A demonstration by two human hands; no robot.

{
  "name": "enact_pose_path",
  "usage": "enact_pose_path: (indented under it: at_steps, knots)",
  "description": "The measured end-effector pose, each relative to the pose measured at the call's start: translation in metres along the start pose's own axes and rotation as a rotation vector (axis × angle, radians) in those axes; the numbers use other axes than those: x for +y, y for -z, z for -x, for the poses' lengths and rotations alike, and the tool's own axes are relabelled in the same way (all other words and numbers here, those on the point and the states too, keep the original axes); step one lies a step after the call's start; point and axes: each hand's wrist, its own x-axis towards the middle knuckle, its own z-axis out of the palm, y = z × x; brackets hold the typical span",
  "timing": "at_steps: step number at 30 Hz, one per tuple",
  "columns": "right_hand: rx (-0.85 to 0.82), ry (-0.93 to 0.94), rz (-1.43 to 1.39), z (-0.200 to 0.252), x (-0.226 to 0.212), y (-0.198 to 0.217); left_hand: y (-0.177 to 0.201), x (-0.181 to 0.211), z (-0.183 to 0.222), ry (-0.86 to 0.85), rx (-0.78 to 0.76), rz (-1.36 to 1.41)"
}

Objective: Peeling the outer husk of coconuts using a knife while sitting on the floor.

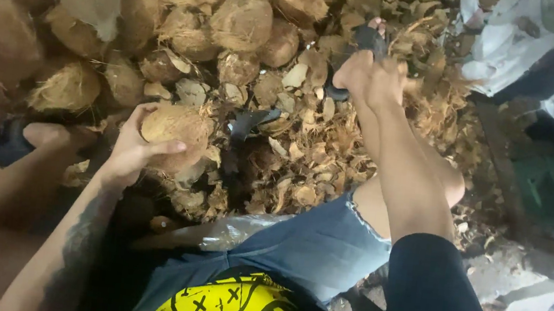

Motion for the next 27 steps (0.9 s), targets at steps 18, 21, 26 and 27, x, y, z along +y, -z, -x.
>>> enact_pose_path:
  at_steps: [18, 21, 26, 27]
  knots:
    - [-0.733, -0.098, -0.455, 0.201, -0.434, 0.192, 0.026, 0.032, -0.007, -0.172, 0.068, 0.541]
    - [-0.793, -0.05, -0.347, 0.21, -0.439, 0.041, 0.02, 0.038, -0.008, -0.129, 0.065, 0.777]
    - [-0.782, -0.148, -0.405, 0.23, -0.484, 0.129, 0.015, 0.041, -0.003, -0.115, 0.105, 0.781]
    - [-0.768, -0.199, -0.427, 0.241, -0.493, 0.164, 0.014, 0.041, -0.001, -0.11, 0.139, 0.713]
